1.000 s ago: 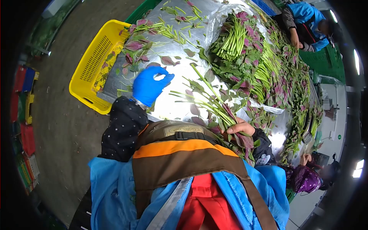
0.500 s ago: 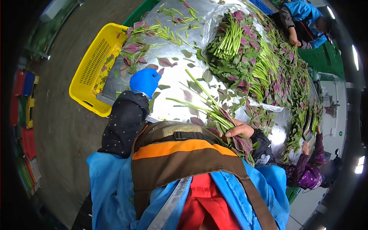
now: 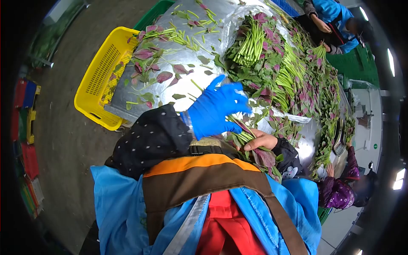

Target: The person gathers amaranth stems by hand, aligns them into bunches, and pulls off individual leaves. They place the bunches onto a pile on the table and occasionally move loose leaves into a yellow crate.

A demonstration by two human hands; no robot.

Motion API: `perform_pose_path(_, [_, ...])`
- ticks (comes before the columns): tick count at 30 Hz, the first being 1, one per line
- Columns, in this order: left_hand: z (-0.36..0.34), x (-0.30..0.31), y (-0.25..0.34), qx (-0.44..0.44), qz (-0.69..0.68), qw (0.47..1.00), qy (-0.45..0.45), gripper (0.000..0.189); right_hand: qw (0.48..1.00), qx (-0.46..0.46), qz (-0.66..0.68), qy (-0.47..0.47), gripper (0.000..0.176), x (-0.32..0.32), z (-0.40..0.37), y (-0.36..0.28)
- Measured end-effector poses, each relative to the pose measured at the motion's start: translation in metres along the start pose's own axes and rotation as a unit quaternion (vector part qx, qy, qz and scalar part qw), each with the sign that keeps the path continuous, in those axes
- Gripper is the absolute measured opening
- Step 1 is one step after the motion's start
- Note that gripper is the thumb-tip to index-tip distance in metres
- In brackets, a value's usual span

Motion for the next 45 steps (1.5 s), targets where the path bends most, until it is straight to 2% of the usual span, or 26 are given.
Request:
perform_pose_path(1, [0.001, -0.007, -0.003, -0.036, -0.001, 0.996, -0.086, 0.032, 1.000, -0.003, 0.001, 0.003, 0.032, -0.002, 0.000, -0.002])
perform_pose_path(4, [-0.001, -0.012, -0.016, 0.013, -0.138, 0.986, -0.094, 0.018, 1.000, 0.009, 0.000, 0.008, 0.035, -0.007, -0.002, -0.006])
perform_pose_path(7, [-0.010, -0.008, -0.020, 0.203, -0.307, 0.930, 0.005, 0.014, 1.000, 0.018, -0.004, -0.013, 0.038, -0.003, 0.000, -0.002])
perform_pose_path(8, [-0.012, 0.001, -0.026, 0.217, -0.399, 0.890, 0.045, 0.017, 1.000, 0.014, 0.006, -0.013, 0.038, -0.004, 0.000, -0.002])
perform_pose_path(9, [-0.017, 0.010, -0.038, 0.268, -0.390, 0.877, 0.086, 0.018, 1.000, 0.010, 0.015, -0.014, 0.038, -0.005, -0.001, -0.002])
perform_pose_path(10, [-0.029, 0.009, -0.066, 0.256, -0.311, 0.907, 0.123, 0.018, 0.999, 0.035, 0.009, -0.028, 0.039, 0.000, 0.000, 0.005])
perform_pose_path(12, [-0.044, 0.041, -0.095, 0.256, -0.008, 0.964, 0.072, 0.016, 0.998, 0.038, 0.021, -0.041, 0.040, 0.001, -0.004, 0.001])
perform_pose_path(13, [-0.055, 0.053, -0.115, 0.392, 0.170, 0.903, -0.050, 0.017, 0.998, 0.041, 0.031, -0.040, 0.041, 0.000, -0.007, -0.002])
perform_pose_path(14, [-0.059, 0.067, -0.125, 0.432, 0.110, 0.888, -0.109, 0.034, 0.997, 0.048, 0.020, -0.049, 0.043, 0.004, -0.007, -0.002])
perform_pose_path(17, [-0.059, 0.066, -0.105, 0.275, 0.139, 0.936, 0.170, 0.059, 0.997, 0.004, -0.029, -0.067, 0.042, 0.011, -0.009, -0.014])
perform_pose_path(19, [-0.027, 0.076, -0.051, 0.241, -0.170, 0.951, 0.090, 0.081, 0.992, -0.007, -0.051, -0.116, 0.035, 0.014, -0.002, -0.029])
perform_pose_path(21, [-0.016, 0.066, -0.026, 0.140, -0.121, 0.982, -0.036, 0.089, 0.974, 0.004, -0.127, -0.187, 0.031, 0.017, 0.007, -0.049])
perform_pose_path(23, [-0.016, 0.061, -0.017, 0.166, -0.105, 0.939, -0.283, 0.085, 0.962, -0.053, -0.153, -0.220, 0.026, 0.020, 0.007, -0.073])
perform_pose_path(25, [-0.031, 0.048, -0.029, 0.214, -0.181, 0.841, -0.463, 0.062, 0.951, -0.025, -0.222, -0.212, 0.026, 0.018, 0.007, -0.103])
perform_pose_path(27, [-0.052, 0.031, -0.044, 0.248, -0.356, 0.798, -0.417, 0.045, 0.929, -0.091, -0.318, -0.163, 0.033, 0.029, 0.004, -0.124])
perform_pose_path(29, [-0.064, 0.020, -0.044, 0.319, -0.463, 0.756, -0.334, 0.035, 0.888, 0.040, -0.456, -0.042, 0.041, 0.031, 0.010, -0.141])
perform_pose_path(31, [-0.066, 0.012, -0.037, 0.423, -0.498, 0.727, -0.211, 0.030, 0.680, 0.178, -0.684, 0.195, 0.047, 0.033, 0.016, -0.160])
perform_pose_path(33, [-0.066, -0.003, -0.029, 0.492, -0.499, 0.705, -0.108, 0.030, 0.525, 0.324, -0.718, 0.321, 0.039, 0.033, 0.018, -0.164])
perform_pose_path(35, [-0.078, -0.033, -0.037, 0.495, -0.520, 0.694, -0.050, 0.029, 0.669, 0.380, -0.517, 0.374, 0.032, 0.035, 0.032, -0.137])
perform_pose_path(36, [-0.081, -0.042, -0.041, 0.505, -0.513, 0.693, -0.037, 0.028, 0.832, 0.334, -0.257, 0.361, 0.018, 0.038, 0.046, -0.107])
perform_pose_path(38, [-0.085, -0.055, -0.044, 0.528, -0.500, 0.687, -0.015, 0.025, 0.862, 0.281, -0.227, 0.357, 0.017, 0.042, 0.083, -0.048])
perform_pose_path(39, [-0.083, -0.055, -0.041, 0.542, -0.485, 0.686, -0.021, 0.027, 0.895, 0.166, -0.231, 0.344, 0.026, 0.034, 0.097, -0.024])
perform_pose_path(40, [-0.079, -0.053, -0.038, 0.556, -0.468, 0.686, -0.028, 0.028, 0.908, 0.190, -0.197, 0.318, 0.031, 0.035, 0.119, 0.008])
perform_pose_path(41, [-0.076, -0.052, -0.035, 0.569, -0.451, 0.687, -0.034, 0.029, 0.921, 0.143, -0.125, 0.340, 0.028, 0.018, 0.124, 0.009])
perform_pose_path(43, [-0.076, -0.056, -0.034, 0.588, -0.436, 0.680, -0.038, 0.030, 0.929, 0.159, 0.058, 0.328, 0.023, 0.010, 0.140, 0.022])
perform_pose_path(45, [-0.075, -0.054, -0.032, 0.600, -0.440, 0.667, -0.028, 0.029, 0.937, 0.150, 0.072, 0.306, 0.021, 0.014, 0.138, 0.025])
Point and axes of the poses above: each hand's wrist, its own z-axis towards the middle knuckle, its own x-axis out of the back of the hand, y = z × x, the point moved 1 cm from there along z, towards the middle knuckle, and after that the axes turned 2 degrees about x, right-handed, at the moved point
